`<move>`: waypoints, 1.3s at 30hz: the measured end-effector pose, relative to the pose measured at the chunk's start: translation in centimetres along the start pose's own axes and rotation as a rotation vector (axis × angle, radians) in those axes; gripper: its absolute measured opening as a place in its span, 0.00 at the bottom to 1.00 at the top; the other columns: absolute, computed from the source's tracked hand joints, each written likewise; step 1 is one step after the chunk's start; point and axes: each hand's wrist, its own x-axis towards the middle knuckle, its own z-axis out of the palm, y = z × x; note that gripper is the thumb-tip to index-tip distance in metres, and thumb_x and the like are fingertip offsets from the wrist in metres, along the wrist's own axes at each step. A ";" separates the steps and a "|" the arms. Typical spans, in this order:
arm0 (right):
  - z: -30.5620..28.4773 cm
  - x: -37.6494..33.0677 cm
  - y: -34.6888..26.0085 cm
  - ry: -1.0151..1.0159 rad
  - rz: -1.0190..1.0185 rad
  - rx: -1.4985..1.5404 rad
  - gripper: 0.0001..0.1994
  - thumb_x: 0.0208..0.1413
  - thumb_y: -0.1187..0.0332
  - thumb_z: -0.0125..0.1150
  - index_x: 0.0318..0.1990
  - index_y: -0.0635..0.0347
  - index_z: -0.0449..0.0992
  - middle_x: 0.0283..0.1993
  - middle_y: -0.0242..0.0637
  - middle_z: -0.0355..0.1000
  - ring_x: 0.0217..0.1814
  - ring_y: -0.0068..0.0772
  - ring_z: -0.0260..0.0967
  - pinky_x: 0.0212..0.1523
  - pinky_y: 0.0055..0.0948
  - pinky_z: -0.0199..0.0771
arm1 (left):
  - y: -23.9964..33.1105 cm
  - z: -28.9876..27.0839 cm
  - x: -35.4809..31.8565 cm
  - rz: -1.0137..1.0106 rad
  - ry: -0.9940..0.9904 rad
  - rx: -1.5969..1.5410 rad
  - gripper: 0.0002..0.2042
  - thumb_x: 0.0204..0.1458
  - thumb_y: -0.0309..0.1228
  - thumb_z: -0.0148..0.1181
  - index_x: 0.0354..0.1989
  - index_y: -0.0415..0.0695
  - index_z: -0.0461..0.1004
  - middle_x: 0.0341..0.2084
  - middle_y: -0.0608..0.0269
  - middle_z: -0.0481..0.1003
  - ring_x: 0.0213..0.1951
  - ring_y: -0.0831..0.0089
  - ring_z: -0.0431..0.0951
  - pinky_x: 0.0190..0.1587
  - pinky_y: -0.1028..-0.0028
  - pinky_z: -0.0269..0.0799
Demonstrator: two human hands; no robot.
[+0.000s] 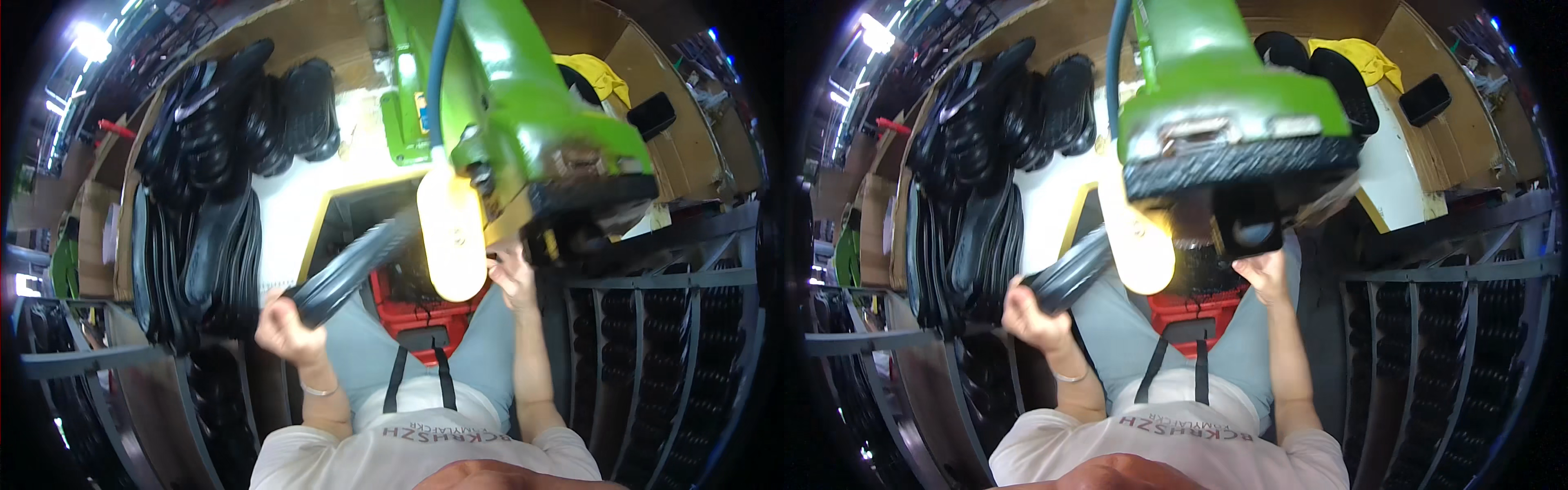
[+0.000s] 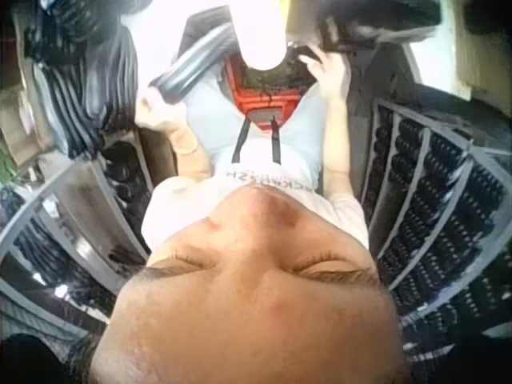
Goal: Operate a shoe manufacturing machine to process and stack shoe soles.
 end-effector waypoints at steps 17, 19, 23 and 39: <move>0.1 2.2 -10.1 0.359 -0.458 -0.311 0.48 0.38 0.71 0.78 0.67 0.62 0.52 0.64 0.41 0.55 0.62 0.35 0.58 0.61 0.32 0.62 | -0.3 11.8 -6.1 -0.390 -0.295 -0.627 0.10 0.58 0.25 0.48 0.27 0.32 0.70 0.22 0.66 0.68 0.27 0.81 0.64 0.31 0.80 0.60; 0.7 2.5 -9.9 0.340 -0.446 -0.308 0.48 0.38 0.71 0.78 0.66 0.62 0.52 0.64 0.41 0.55 0.61 0.35 0.59 0.60 0.31 0.63 | -0.8 11.4 -5.8 -0.424 -0.271 -0.620 0.11 0.59 0.26 0.48 0.26 0.33 0.70 0.21 0.66 0.69 0.26 0.81 0.65 0.31 0.80 0.60; 2.0 2.8 -8.9 0.306 -0.439 -0.294 0.49 0.36 0.70 0.79 0.66 0.63 0.54 0.64 0.41 0.56 0.60 0.34 0.61 0.58 0.31 0.65 | -1.9 9.7 -4.7 -0.416 -0.287 -0.584 0.16 0.62 0.32 0.48 0.25 0.34 0.71 0.21 0.64 0.70 0.26 0.80 0.66 0.30 0.79 0.61; 8.5 1.0 -4.3 0.260 -0.501 -0.452 0.47 0.30 0.76 0.80 0.61 0.70 0.58 0.61 0.45 0.59 0.58 0.37 0.65 0.56 0.33 0.71 | -8.0 3.1 -2.4 -0.645 -0.170 -0.733 0.15 0.64 0.37 0.47 0.30 0.40 0.70 0.27 0.63 0.70 0.30 0.75 0.71 0.38 0.73 0.71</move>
